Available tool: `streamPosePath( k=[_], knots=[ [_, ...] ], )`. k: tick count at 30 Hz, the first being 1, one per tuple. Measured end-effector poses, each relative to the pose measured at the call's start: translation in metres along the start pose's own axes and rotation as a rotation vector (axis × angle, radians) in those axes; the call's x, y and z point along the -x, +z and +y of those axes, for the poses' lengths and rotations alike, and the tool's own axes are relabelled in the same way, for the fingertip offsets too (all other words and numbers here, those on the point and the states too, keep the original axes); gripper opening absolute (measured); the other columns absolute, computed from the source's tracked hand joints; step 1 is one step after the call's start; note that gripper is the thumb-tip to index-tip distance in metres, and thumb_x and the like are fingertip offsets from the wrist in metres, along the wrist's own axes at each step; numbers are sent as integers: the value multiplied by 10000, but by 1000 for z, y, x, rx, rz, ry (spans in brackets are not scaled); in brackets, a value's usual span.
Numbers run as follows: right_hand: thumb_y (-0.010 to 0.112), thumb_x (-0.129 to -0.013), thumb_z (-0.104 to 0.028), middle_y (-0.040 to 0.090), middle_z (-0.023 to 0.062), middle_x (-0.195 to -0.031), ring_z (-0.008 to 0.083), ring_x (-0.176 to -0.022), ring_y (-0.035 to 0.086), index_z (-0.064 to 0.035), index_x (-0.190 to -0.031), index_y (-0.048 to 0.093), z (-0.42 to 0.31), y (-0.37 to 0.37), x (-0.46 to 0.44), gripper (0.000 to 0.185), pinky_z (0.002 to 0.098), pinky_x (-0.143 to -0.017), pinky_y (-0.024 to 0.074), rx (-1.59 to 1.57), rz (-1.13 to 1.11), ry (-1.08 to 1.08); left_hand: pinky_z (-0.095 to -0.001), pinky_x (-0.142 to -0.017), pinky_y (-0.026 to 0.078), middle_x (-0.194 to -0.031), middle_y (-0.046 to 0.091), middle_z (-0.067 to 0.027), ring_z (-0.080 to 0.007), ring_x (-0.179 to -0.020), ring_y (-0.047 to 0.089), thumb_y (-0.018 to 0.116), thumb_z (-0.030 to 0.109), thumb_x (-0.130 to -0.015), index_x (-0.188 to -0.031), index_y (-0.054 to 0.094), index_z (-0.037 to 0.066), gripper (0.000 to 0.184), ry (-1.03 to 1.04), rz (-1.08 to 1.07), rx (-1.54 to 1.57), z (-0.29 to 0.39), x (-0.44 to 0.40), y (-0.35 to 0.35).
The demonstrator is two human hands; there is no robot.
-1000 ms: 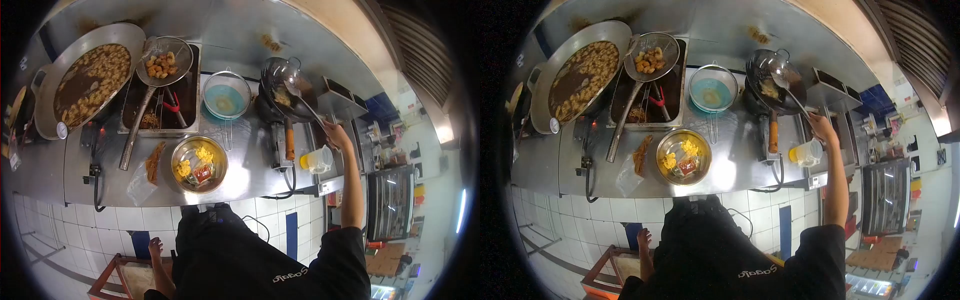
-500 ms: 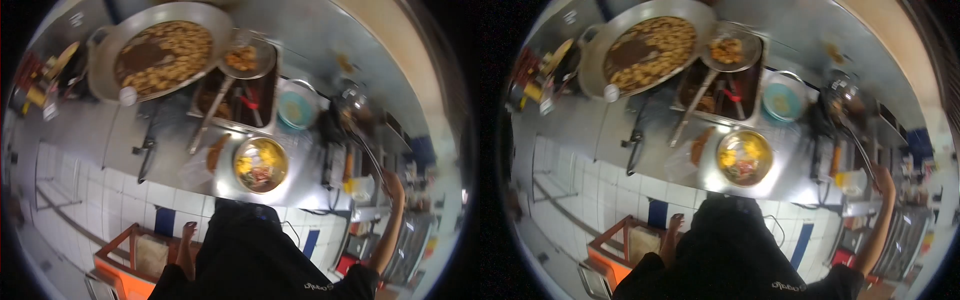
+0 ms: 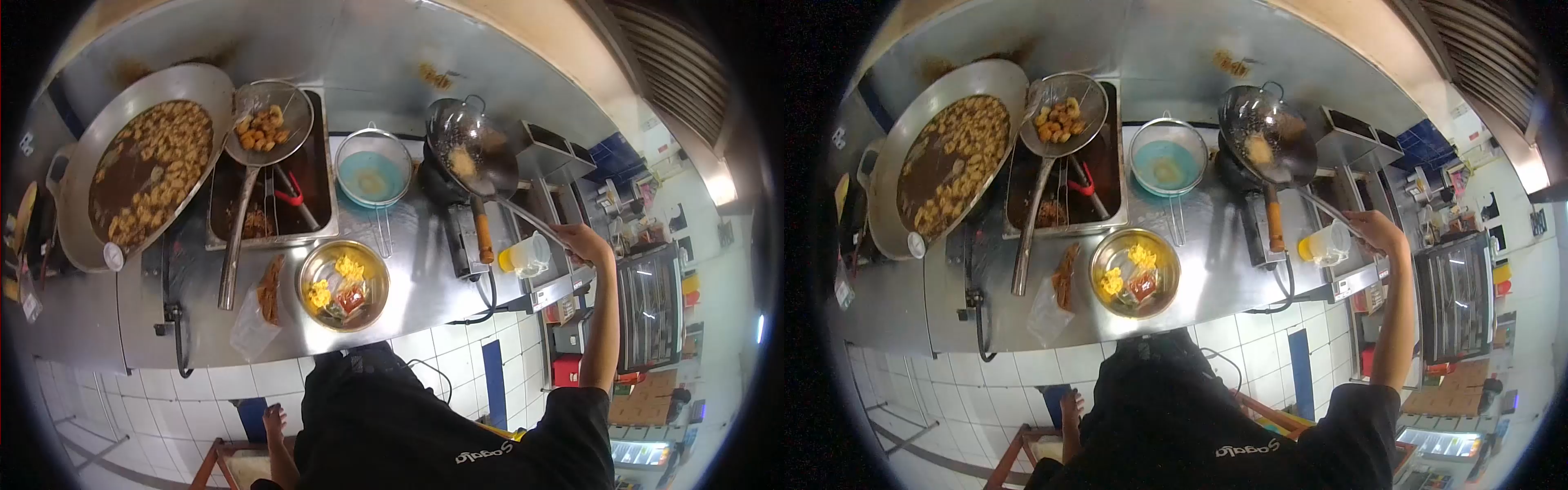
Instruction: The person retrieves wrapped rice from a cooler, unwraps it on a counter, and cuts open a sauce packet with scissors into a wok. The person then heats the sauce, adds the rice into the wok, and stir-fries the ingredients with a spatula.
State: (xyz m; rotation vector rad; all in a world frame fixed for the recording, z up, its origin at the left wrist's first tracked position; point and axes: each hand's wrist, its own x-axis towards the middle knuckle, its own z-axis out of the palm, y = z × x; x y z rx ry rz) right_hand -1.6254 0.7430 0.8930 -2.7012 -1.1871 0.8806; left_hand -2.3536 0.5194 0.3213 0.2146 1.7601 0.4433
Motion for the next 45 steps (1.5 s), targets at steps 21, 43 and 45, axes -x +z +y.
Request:
streamPosePath(
  k=[21, 43, 45],
  knots=[
    [463, -1017, -305, 611, 147, -616, 231, -440, 606, -93, -1282, 620, 4, 35, -75, 373, 388, -423, 464, 302, 62, -186, -340, -764, 477, -1060, 676, -36, -177, -946, 622, 668, 433, -858, -1158, 644, 97, 451, 110, -315, -247, 86, 76, 37],
    [512, -1005, -269, 508, 30, -603, 126, -434, 434, -149, -1380, 554, 90, -85, -112, 396, 304, -426, 403, 287, -12, -406, -370, -837, 520, -1081, 665, -126, -210, -991, 650, 532, 526, -962, -1199, 519, 85, 501, 449, -898, 241, 275, 331, 573],
    [496, -1007, -236, 478, 58, -527, 154, -409, 477, -146, -1358, 573, 90, -113, -88, 371, 333, -432, 410, 316, -1, -457, -345, -791, 520, -1040, 688, -105, -174, -891, 656, 532, 548, -950, -1119, 546, 96, 483, 465, -837, 297, 269, 328, 591]
  ],
)
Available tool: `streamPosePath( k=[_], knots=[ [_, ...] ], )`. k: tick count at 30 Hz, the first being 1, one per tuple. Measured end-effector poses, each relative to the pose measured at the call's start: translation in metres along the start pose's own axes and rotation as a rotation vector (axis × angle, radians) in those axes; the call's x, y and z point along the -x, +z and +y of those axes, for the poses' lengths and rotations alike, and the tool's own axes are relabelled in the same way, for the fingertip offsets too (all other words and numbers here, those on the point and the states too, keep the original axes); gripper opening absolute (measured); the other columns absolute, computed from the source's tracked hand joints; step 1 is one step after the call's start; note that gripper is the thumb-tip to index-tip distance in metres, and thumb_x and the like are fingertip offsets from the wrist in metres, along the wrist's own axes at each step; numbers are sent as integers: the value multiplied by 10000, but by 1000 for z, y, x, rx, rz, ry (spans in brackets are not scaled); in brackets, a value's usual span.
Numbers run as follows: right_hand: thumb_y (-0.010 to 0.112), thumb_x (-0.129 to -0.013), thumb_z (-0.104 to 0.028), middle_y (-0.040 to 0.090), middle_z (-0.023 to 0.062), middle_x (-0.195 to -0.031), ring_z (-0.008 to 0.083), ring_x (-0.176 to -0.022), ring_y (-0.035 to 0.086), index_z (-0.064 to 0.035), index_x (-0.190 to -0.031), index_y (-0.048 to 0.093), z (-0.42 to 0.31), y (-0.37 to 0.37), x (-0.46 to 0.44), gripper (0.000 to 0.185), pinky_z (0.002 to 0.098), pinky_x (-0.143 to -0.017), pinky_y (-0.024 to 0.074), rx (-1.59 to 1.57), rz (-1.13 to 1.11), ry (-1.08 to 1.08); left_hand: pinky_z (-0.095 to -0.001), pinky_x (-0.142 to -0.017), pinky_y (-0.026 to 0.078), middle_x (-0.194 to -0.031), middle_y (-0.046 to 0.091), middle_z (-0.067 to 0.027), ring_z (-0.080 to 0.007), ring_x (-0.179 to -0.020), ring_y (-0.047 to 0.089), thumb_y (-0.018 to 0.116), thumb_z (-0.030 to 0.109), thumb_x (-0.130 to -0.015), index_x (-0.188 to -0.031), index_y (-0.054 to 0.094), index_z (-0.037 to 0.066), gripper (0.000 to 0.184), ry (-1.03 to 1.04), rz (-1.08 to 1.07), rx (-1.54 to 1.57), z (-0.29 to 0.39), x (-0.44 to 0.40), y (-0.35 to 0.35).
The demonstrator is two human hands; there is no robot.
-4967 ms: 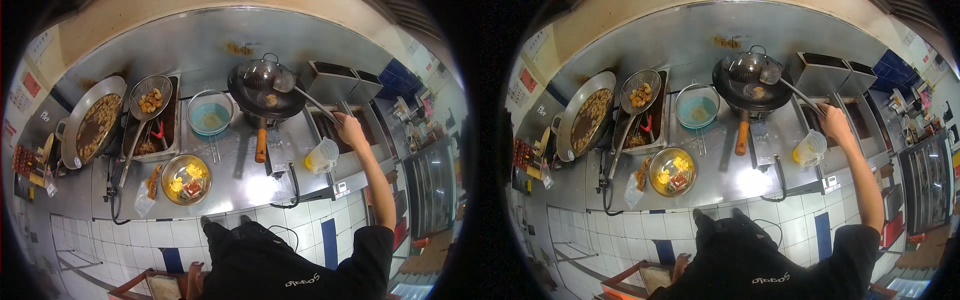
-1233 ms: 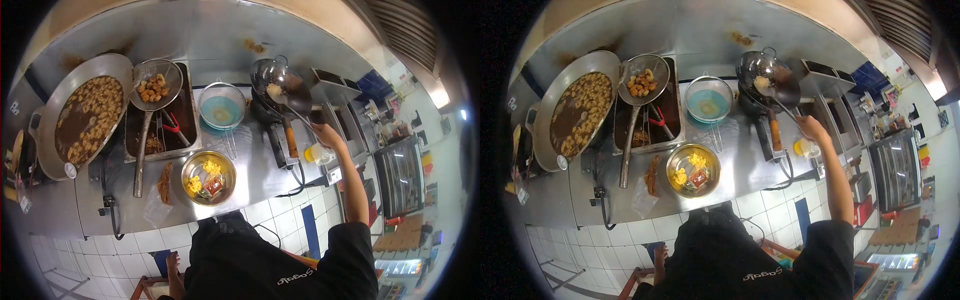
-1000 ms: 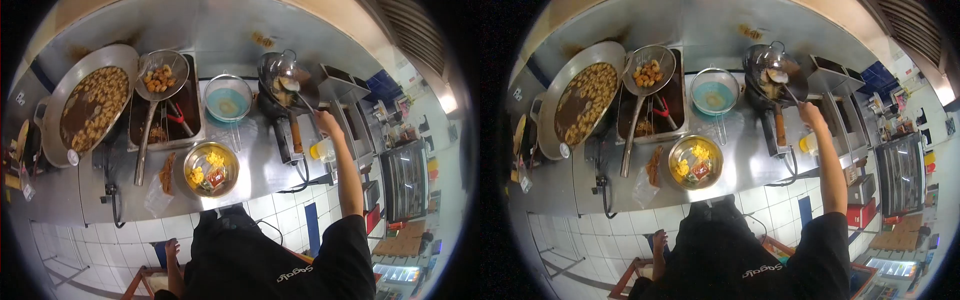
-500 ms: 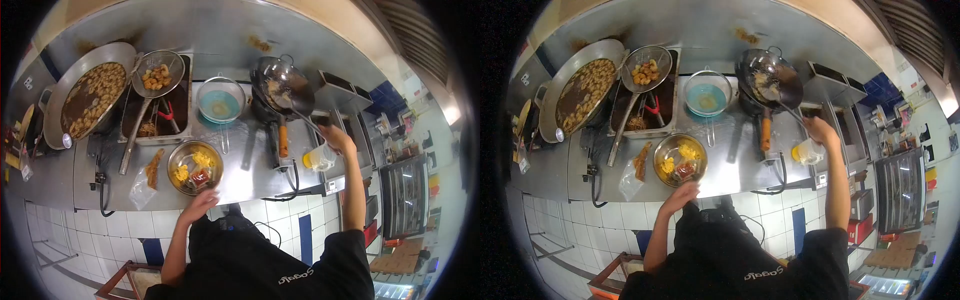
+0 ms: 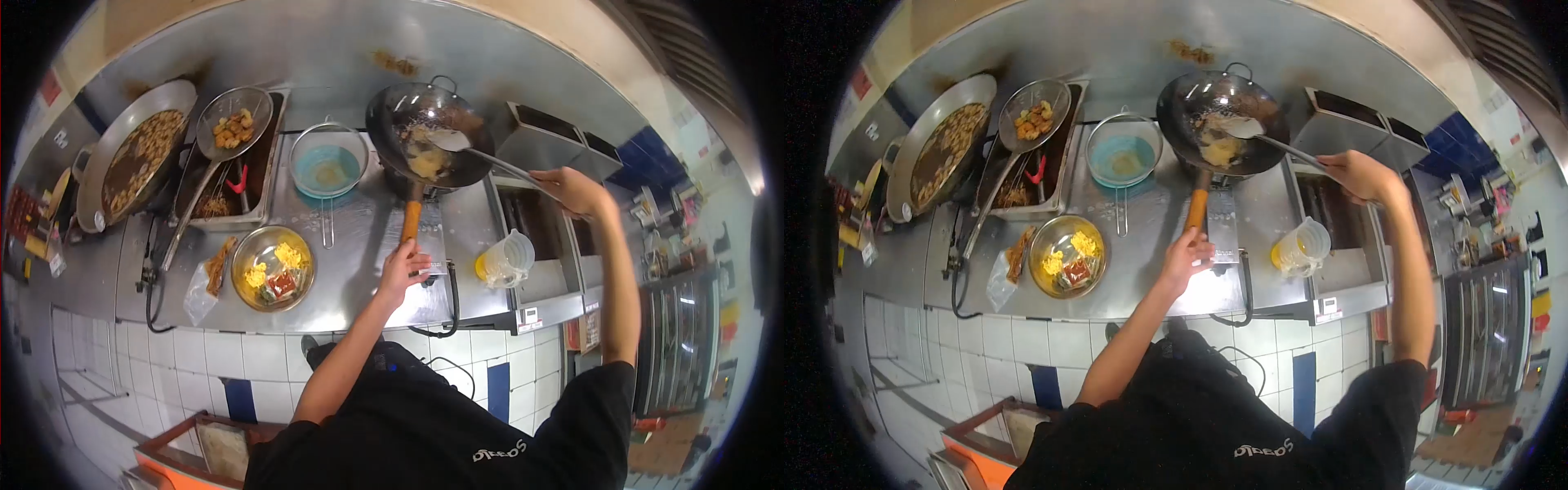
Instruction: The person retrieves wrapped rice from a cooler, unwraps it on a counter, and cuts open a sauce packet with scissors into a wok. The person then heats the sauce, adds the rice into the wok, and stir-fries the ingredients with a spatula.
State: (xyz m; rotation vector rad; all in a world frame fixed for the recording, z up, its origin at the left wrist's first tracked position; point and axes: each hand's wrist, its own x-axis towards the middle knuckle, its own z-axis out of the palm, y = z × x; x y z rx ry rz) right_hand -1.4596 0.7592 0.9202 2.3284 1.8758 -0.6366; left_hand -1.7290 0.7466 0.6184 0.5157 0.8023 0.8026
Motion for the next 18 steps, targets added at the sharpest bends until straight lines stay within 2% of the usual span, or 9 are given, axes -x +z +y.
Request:
streamPosePath(
  k=[3, 8, 11, 13, 14, 15, 16, 17, 18],
  knots=[
    [514, -984, -219, 501, 64, -541, 136, -416, 475, -138, -1333, 597, 1, -24, 19, 368, 324, -433, 416, 82, -69, 57, -333, -771, 525, -957, 705, -94, -157, -874, 659, 540, 547, -927, -1108, 575, 57, 524, -92, -113, -134, -6, 11, 20],
    [509, -923, -118, 615, 121, -688, 148, -520, 575, -42, -1303, 592, 2, 18, -38, 397, 343, -496, 475, 103, -72, -40, -323, -712, 526, -1090, 679, -93, -159, -914, 639, 570, 575, -913, -1202, 562, 48, 600, -13, -341, -291, -19, 13, 20],
    [488, -940, -113, 604, 98, -714, 132, -546, 558, -16, -1327, 564, 42, 43, -51, 406, 332, -495, 459, -57, -61, -119, -339, -881, 506, -1248, 616, -81, -176, -1072, 622, 565, 393, -985, -1402, 451, 43, 556, 39, -460, -455, 29, 62, -68],
    [490, -989, -178, 524, 30, -611, 104, -460, 477, -48, -1338, 573, 76, 43, -42, 381, 314, -414, 384, -150, -30, -143, -340, -930, 513, -1214, 637, -102, -203, -1059, 641, 585, 247, -985, -1352, 517, 22, 436, 158, -275, -335, 71, 124, -160],
    [491, -997, -191, 488, 9, -588, 101, -438, 453, -66, -1345, 573, 63, 33, -30, 379, 309, -393, 360, -107, -94, -125, -344, -916, 528, -1165, 659, -114, -212, -1013, 658, 562, 249, -991, -1310, 545, 18, 394, 235, 0, -354, 87, 156, -210],
    [491, -997, -191, 488, 9, -588, 101, -438, 453, -66, -1345, 573, 56, 43, -44, 379, 309, -393, 360, -112, -94, -141, -334, -866, 540, -1076, 678, -101, -202, -959, 664, 530, 251, -1000, -1211, 591, 22, 318, 458, 125, -284, 109, 188, -258],
    [487, -1003, -192, 470, -1, -579, 100, -417, 432, -77, -1356, 565, 54, 59, -59, 379, 298, -382, 351, -262, -62, -109, -323, -794, 541, -994, 680, -80, -183, -904, 656, 507, 256, -1003, -1123, 610, 41, 267, 508, 250, 185, 129, 205, -305],
    [482, -1008, -192, 451, -10, -569, 99, -395, 411, -88, -1367, 558, 50, 76, -71, 381, 287, -371, 341, -406, -32, -73, -314, -739, 526, -945, 668, -53, -166, -826, 630, 533, 259, -985, -1099, 611, 55, 246, 757, 473, 234, 140, 214, -356],
    [486, -1014, -198, 428, -39, -558, 92, -390, 404, -76, -1387, 531, 31, 97, -74, 395, 268, -370, 345, -224, 107, -132, -298, -729, 511, -960, 664, -44, -160, -809, 607, 554, 272, -968, -1124, 610, 75, 257, 812, 908, 252, 159, 213, -416]
  ],
)
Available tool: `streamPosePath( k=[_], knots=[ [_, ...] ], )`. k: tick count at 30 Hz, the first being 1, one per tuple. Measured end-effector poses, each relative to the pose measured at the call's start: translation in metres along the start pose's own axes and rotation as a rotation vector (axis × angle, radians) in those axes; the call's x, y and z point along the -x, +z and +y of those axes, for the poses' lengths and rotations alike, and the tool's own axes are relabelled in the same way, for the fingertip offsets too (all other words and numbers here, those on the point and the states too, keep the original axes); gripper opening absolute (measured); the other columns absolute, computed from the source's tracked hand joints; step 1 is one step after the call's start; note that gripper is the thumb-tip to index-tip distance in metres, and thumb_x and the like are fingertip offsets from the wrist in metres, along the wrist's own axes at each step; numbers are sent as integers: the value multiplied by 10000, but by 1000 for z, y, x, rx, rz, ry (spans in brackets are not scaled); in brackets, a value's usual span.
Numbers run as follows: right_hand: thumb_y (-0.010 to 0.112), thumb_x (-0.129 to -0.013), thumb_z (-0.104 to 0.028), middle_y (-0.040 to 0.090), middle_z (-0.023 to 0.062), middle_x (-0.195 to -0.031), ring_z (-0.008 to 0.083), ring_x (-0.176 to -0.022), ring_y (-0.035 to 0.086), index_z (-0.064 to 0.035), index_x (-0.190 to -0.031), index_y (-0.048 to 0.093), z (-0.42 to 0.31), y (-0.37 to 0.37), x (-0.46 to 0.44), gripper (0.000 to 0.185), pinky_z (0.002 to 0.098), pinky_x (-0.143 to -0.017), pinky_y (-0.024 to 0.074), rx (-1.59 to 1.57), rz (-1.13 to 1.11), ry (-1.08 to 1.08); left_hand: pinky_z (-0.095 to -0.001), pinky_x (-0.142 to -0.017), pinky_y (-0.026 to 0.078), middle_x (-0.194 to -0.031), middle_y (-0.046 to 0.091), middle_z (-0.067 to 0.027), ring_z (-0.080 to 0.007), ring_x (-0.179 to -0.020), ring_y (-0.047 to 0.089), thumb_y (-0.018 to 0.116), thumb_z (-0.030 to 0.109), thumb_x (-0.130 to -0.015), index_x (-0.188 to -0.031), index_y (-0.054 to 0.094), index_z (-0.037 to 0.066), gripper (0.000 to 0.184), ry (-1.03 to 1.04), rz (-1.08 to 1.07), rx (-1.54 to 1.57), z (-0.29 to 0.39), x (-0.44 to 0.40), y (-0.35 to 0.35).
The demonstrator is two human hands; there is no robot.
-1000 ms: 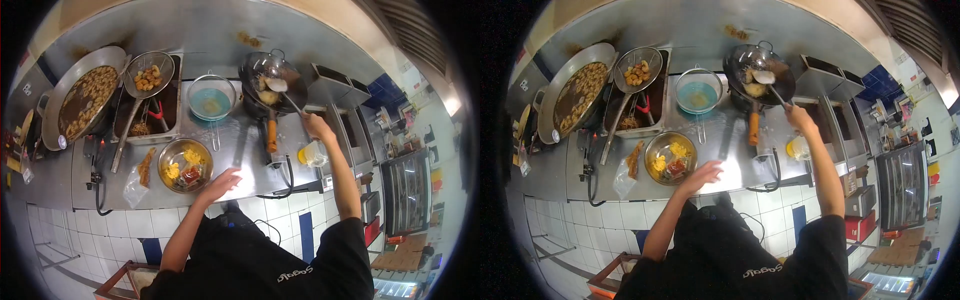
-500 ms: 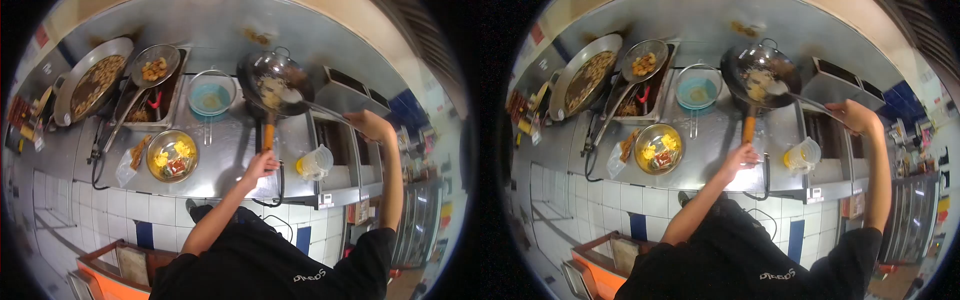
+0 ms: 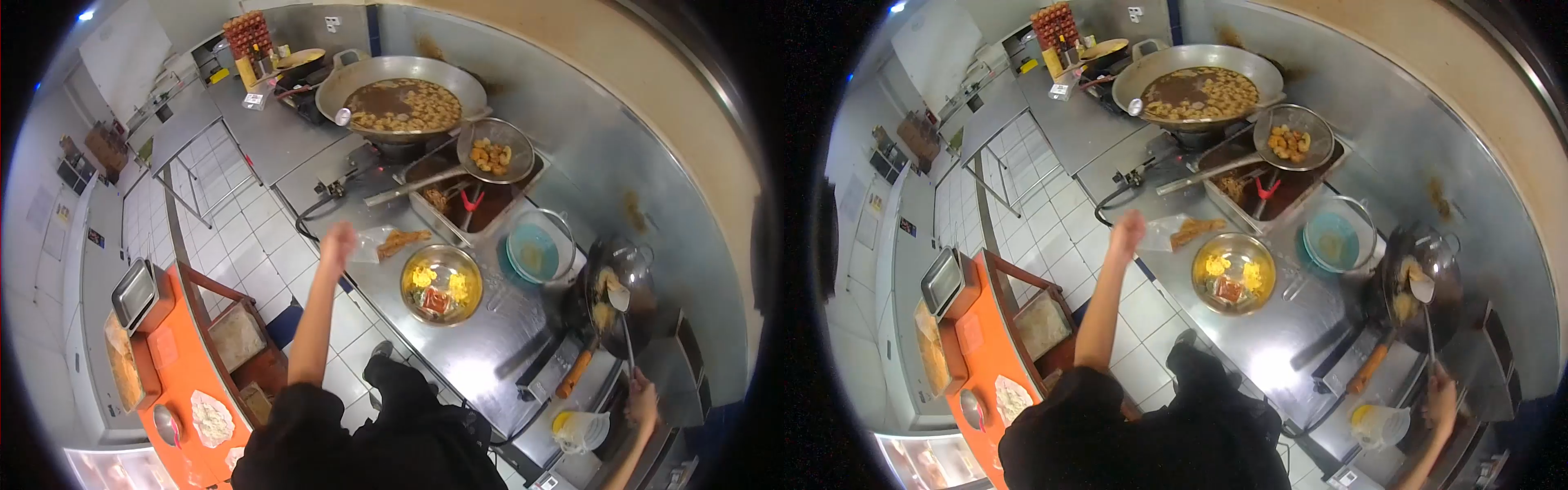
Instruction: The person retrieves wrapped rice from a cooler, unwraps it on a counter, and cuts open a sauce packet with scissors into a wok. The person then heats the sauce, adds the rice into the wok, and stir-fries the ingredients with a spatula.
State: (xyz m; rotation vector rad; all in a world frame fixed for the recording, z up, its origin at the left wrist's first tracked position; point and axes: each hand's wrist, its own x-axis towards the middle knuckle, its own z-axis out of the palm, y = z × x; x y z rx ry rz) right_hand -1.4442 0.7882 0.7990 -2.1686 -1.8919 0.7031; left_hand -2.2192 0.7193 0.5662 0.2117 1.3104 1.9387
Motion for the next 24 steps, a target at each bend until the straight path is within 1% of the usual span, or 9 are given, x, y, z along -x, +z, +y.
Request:
streamPosePath(
  k=[3, 6, 8, 9, 11, 13, 14, 15, 24],
  knots=[
    [500, -1014, -221, 556, -6, -689, 96, -515, 486, -55, -1363, 549, 39, 10, -3, 389, 274, -450, 390, -242, -56, -26, -314, -769, 508, -1016, 655, -37, -162, -903, 616, 580, 281, -952, -1153, 598, 104, 269, -88, 374, -200, 46, -92, -57],
    [508, -1008, -188, 695, 79, -935, 140, -795, 652, 5, -1345, 547, 122, -31, -6, 390, 285, -682, 519, -37, -184, -223, -335, -760, 515, -1042, 646, -34, -176, -907, 625, 583, 272, -948, -1177, 590, 112, 280, -57, 264, -165, 70, -161, -94],
    [489, -1002, -120, 647, 110, -1092, 164, -1026, 592, 49, -1318, 541, 31, -3, 18, 362, 293, -892, 458, -279, -95, 28, -352, -752, 528, -1052, 637, -27, -203, -921, 632, 578, 268, -951, -1224, 580, 136, 303, -30, 206, -350, 59, -233, -139],
    [480, -1003, -115, 629, 109, -1087, 164, -1025, 577, 42, -1301, 554, -20, 20, 19, 344, 301, -894, 449, -331, -84, -143, -359, -750, 532, -1042, 637, -24, -209, -927, 632, 584, 274, -950, -1224, 578, 141, 305, -10, 154, -501, 53, -263, -159],
    [448, -1017, -155, 625, 118, -1084, 180, -1020, 566, 14, -1391, 490, -19, 45, 19, 413, 308, -896, 446, 169, 62, -23, -375, -739, 520, -1077, 634, -92, -210, -873, 633, 521, 300, -979, -1275, 548, 47, 391, -3, 48, -499, 37, -303, -195],
    [476, -1003, -219, 662, 108, -898, 155, -760, 604, -41, -1370, 539, -114, 19, 52, 412, 321, -698, 497, 114, -43, 296, -355, -818, 561, -1172, 613, -109, -231, -961, 640, 549, 269, -999, -1286, 524, 20, 381, -228, -375, -523, 47, -347, -210],
    [515, -982, -233, 681, 109, -803, 140, -628, 611, -72, -1336, 583, -144, 7, 66, 395, 324, -590, 509, 72, -64, 438, -342, -845, 563, -1182, 601, -142, -241, -1013, 641, 521, 192, -1004, -1294, 494, -34, 369, 10, -537, -1178, 48, -360, -202],
    [508, -988, -264, 572, 41, -644, 86, -465, 458, -113, -1336, 593, -148, -2, 74, 389, 324, -444, 429, 139, -78, 467, -321, -850, 565, -1151, 610, -140, -247, -1051, 641, 524, 158, -999, -1259, 517, -56, 336, -322, -349, -386, 48, -354, -195],
    [523, -1011, -279, 444, -32, -542, 60, -397, 363, -172, -1383, 560, -180, 10, 78, 389, 261, -356, 292, 61, -91, 540, -302, -845, 566, -1051, 659, -108, -205, -991, 654, 712, 151, -901, -1155, 594, -45, 341, 23, -264, -632, 32, -366, -202]
  ],
)
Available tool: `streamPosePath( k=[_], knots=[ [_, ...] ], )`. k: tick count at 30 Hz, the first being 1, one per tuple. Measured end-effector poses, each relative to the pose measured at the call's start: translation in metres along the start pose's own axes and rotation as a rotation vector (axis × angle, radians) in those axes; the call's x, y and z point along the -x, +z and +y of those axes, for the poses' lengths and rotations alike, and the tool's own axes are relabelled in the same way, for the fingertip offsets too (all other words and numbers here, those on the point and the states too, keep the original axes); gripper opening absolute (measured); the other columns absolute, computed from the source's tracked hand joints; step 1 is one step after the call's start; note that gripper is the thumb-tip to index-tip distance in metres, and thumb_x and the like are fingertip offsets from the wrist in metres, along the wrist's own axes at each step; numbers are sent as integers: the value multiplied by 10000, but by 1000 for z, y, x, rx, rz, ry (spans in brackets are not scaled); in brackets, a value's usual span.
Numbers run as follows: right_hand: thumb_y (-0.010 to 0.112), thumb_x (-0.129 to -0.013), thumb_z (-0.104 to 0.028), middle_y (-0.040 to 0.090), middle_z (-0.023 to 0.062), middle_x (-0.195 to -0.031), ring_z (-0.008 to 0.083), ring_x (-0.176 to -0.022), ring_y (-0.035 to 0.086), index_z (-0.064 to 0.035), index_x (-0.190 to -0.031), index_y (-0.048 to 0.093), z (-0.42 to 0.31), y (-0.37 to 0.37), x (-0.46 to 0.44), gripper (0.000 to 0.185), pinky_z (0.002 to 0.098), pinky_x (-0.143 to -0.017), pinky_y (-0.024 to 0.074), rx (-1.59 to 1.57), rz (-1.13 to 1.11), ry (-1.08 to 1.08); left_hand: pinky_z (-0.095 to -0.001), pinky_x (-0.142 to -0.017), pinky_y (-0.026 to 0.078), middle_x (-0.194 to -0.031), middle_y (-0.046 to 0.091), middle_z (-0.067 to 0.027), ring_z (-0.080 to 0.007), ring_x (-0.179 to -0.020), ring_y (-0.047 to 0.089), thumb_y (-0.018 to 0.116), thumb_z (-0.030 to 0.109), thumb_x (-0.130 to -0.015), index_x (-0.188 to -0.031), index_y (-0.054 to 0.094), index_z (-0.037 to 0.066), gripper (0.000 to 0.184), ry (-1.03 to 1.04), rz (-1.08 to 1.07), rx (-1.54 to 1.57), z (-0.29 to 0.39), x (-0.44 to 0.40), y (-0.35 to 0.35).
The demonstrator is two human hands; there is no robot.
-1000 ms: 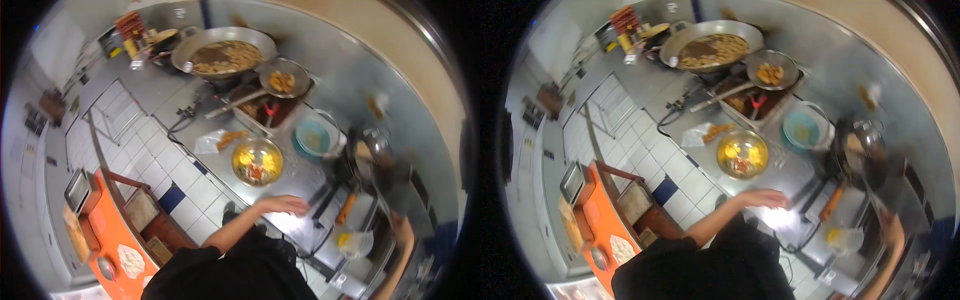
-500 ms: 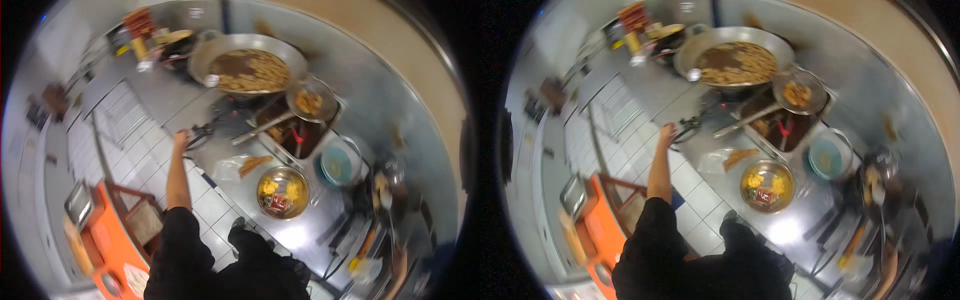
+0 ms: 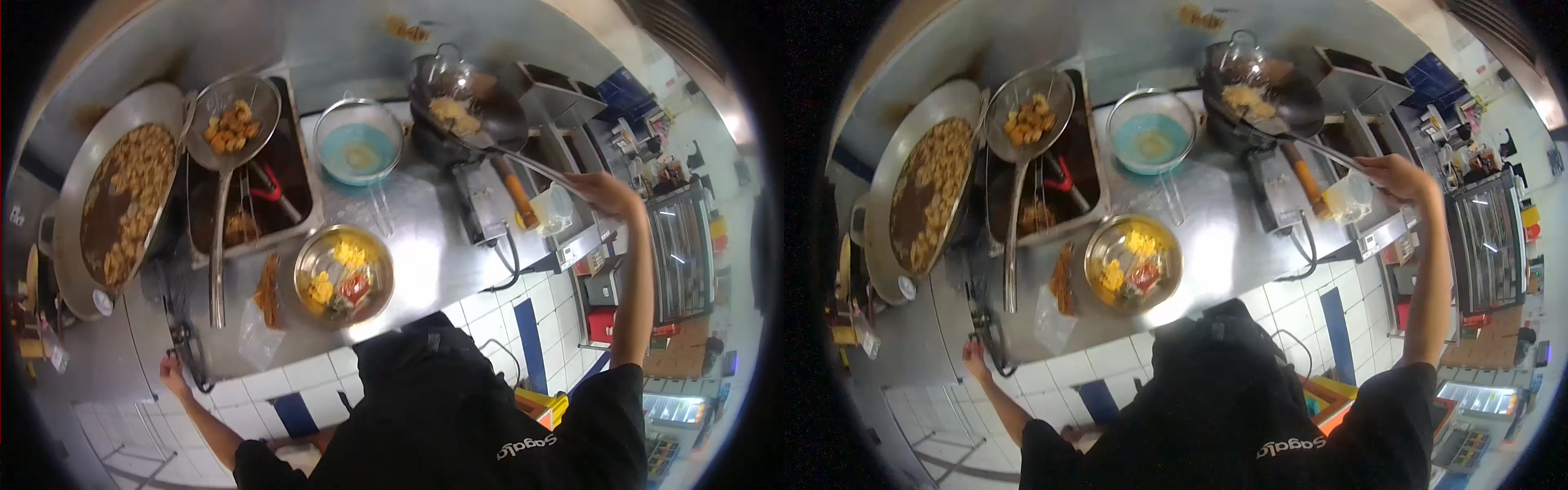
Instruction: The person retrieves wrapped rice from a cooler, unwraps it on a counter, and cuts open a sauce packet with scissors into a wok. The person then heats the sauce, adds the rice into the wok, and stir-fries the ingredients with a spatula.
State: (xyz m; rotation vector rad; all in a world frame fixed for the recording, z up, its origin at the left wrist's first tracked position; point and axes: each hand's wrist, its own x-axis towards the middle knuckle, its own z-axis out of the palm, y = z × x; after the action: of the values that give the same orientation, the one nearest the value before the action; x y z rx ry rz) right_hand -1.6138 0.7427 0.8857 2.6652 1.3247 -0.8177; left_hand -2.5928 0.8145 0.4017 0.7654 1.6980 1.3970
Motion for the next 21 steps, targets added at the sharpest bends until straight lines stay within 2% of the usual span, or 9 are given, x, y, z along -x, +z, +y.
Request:
streamPosePath(
  k=[1, 5, 7, 9, 12, 13, 16, 17, 21],
  knots=[
    [520, -1002, -260, 502, -13, -591, 69, -443, 377, -177, -1345, 597, 20, -4, -12, 361, 285, -411, 364, 99, 61, -75, -292, -819, 569, -1031, 662, -99, -176, -953, 652, 706, 154, -907, -1156, 596, -43, 336, 125, 20, -56, -12, -2, -10],
    [509, -1003, -248, 560, -4, -593, 82, -373, 356, -168, -1402, 541, -16, 13, -30, 408, 283, -371, 320, 3, 9, 18, -325, -845, 524, -1202, 617, -111, -199, -1013, 631, 695, 233, -923, -1330, 482, -24, 526, 109, 77, -123, 6, 25, 9],
    [502, -1008, -232, 639, 37, -722, 96, -471, 462, -146, -1423, 512, -24, 30, -39, 424, 282, -441, 373, 47, -9, -22, -346, -870, 516, -1289, 584, -127, -234, -1085, 618, 684, 265, -925, -1381, 438, 2, 581, 119, 321, -88, 22, 50, 14],
    [470, -1021, -243, 646, 48, -761, 108, -549, 488, -144, -1417, 519, 26, 20, -83, 410, 292, -524, 413, 238, 75, -271, -408, -894, 531, -1312, 577, -140, -250, -1135, 597, 651, 263, -944, -1404, 441, 59, 546, 176, 178, -21, -6, 67, -26],
    [421, -1042, -259, 658, 65, -819, 127, -664, 527, -142, -1407, 529, 125, -31, -164, 399, 308, -647, 472, 870, 287, -673, -353, -849, 551, -1166, 639, -112, -198, -987, 650, 661, 263, -945, -1369, 484, 52, 506, 98, 200, -136, 18, 79, -20],
    [405, -1049, -264, 662, 71, -839, 133, -703, 540, -141, -1404, 533, 148, -36, -181, 398, 313, -688, 492, 966, 359, -698, -334, -831, 545, -1154, 644, -111, -196, -976, 655, 661, 253, -945, -1361, 489, 49, 495, 97, 213, -181, 28, 75, -9],
    [421, -1050, -305, 616, 55, -727, 98, -516, 438, -152, -1404, 534, 60, 28, -189, 402, 301, -454, 400, 343, 184, -208, -325, -851, 534, -1161, 649, -108, -206, -997, 654, 687, 192, -922, -1328, 521, 38, 465, 1, 159, -47, 48, 43, 24],
    [435, -1041, -319, 603, 46, -717, 94, -508, 429, -149, -1382, 547, 40, 43, -171, 398, 296, -448, 386, 229, 179, -109, -307, -833, 548, -1117, 661, -108, -197, -966, 661, 701, 152, -905, -1271, 551, 3, 422, -71, 95, -29, 45, 27, 28],
    [492, -1001, -377, 554, 12, -679, 76, -480, 391, -138, -1294, 601, -22, 56, -83, 393, 277, -425, 331, 169, 148, -35, -260, -787, 581, -963, 684, -96, -170, -860, 675, 737, 20, -841, -1091, 632, -62, 283, -114, -125, -140, 58, 13, 22]
  ],
)
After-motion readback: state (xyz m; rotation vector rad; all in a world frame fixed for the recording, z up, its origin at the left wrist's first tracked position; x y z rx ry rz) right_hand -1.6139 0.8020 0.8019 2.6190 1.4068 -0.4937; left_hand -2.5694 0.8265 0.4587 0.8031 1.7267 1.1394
